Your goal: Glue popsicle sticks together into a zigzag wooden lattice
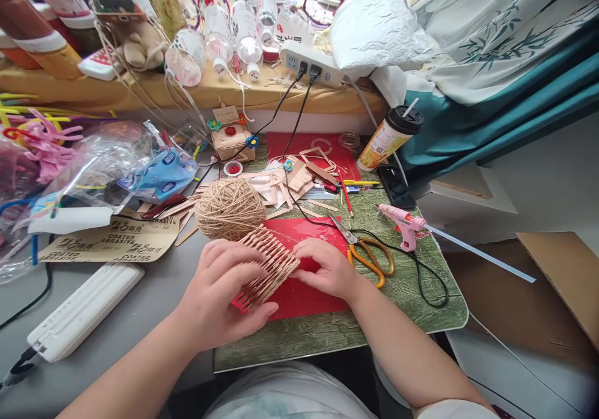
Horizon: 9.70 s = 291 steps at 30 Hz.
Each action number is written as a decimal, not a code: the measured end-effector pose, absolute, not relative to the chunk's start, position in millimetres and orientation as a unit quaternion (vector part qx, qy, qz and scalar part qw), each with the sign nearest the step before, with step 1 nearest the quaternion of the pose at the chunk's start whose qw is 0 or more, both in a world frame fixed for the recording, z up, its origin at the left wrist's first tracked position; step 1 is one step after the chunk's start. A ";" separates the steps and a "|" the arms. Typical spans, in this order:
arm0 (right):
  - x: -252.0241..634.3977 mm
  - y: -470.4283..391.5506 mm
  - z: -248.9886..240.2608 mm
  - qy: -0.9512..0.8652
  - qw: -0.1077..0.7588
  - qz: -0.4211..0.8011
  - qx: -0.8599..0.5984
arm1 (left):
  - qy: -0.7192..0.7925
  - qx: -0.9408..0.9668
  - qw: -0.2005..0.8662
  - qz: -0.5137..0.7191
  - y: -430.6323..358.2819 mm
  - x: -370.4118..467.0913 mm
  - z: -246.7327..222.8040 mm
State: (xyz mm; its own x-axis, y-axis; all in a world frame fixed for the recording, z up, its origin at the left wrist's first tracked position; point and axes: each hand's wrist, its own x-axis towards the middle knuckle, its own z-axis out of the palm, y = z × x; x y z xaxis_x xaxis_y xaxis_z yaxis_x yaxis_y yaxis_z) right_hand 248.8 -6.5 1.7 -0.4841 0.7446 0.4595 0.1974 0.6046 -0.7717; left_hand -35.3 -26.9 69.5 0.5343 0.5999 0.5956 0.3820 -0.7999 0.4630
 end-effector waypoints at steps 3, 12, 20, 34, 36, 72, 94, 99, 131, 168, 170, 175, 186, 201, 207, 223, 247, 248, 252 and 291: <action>248.1 -6.7 2.0 -0.791 0.419 0.337 -0.292 | 0.404 0.851 0.133 0.306 -34.8 -28.4 87.0; 245.5 -8.6 -3.3 -0.803 0.422 0.324 -0.270 | 0.491 0.863 0.094 0.078 -33.6 -4.5 110.6; 244.6 -12.0 -3.8 -0.811 0.427 0.296 -0.269 | 0.460 0.882 0.101 0.025 -30.2 -1.0 120.5; 250.3 -25.1 30.9 -0.896 0.376 0.048 -0.230 | 0.435 0.880 0.056 0.185 -54.2 -8.6 90.7; 245.6 -28.8 43.3 -0.918 0.332 0.012 -0.216 | 0.420 0.881 0.050 0.211 -58.2 -18.7 78.0; 221.9 -12.3 108.5 -0.954 0.250 0.049 -0.159 | 0.456 0.791 0.084 0.398 -83.5 -70.6 14.7; 224.3 -5.6 84.3 -0.953 0.233 0.039 -0.188 | 0.465 0.782 0.114 0.399 -84.0 -73.2 4.8; 225.9 -7.1 84.4 -0.950 0.237 0.062 -0.194 | 0.472 0.777 0.123 0.398 -83.8 -73.9 3.5; 201.8 -32.7 9.2 -0.904 0.354 0.156 -0.185 | 0.520 0.794 0.196 0.248 -81.9 -80.5 76.5; 235.2 -38.9 -14.4 -0.959 0.166 0.115 -0.200 | 0.222 0.904 -0.034 0.364 -124.9 -104.8 -32.5; 233.5 -38.1 -13.9 -0.957 0.169 0.123 -0.203 | 0.190 0.909 -0.056 0.366 -122.1 -104.0 -20.5; 231.0 -35.3 -14.9 -0.956 0.182 0.113 -0.202 | 0.145 0.921 0.000 0.362 -112.0 -104.2 8.0; 232.4 -31.5 -16.8 -0.948 0.220 0.101 -0.205 | 0.461 0.756 0.173 0.433 -140.6 -109.1 -15.3; 233.9 -24.6 -19.8 -0.941 0.213 0.116 -0.238 | 0.398 0.802 0.298 0.331 -106.6 -93.9 34.7; 235.9 -27.2 -14.3 -0.924 0.227 0.170 -0.257 | 0.324 0.838 0.335 0.282 -82.3 -106.4 48.2; 230.5 -27.6 22.7 -0.781 0.408 0.260 -0.395 | 0.342 0.825 0.369 0.258 -76.8 -108.5 43.7; 218.0 34.0 34.8 -0.421 0.645 0.450 -0.452 | 0.421 0.745 0.416 0.306 -79.1 -102.0 14.2; 222.2 35.6 38.6 -0.408 0.659 0.447 -0.447 | 0.419 0.741 0.413 0.324 -73.9 -98.9 16.6; 235.6 47.6 44.6 -0.370 0.702 0.421 -0.439 | 0.398 0.737 0.401 0.372 -46.4 -82.2 32.9; 233.1 30.9 9.6 -0.877 0.352 -0.009 -0.326 | 0.418 0.556 0.447 0.563 60.0 -56.2 -20.7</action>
State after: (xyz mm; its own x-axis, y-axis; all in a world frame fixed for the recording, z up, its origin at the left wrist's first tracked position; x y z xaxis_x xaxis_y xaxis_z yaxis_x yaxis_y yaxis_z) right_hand 233.1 30.9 9.6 -0.5400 0.5653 0.6236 0.5777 0.7878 -0.2138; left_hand -56.2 60.0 -20.7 0.0174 0.9677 0.2517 -0.0380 -0.2509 0.9673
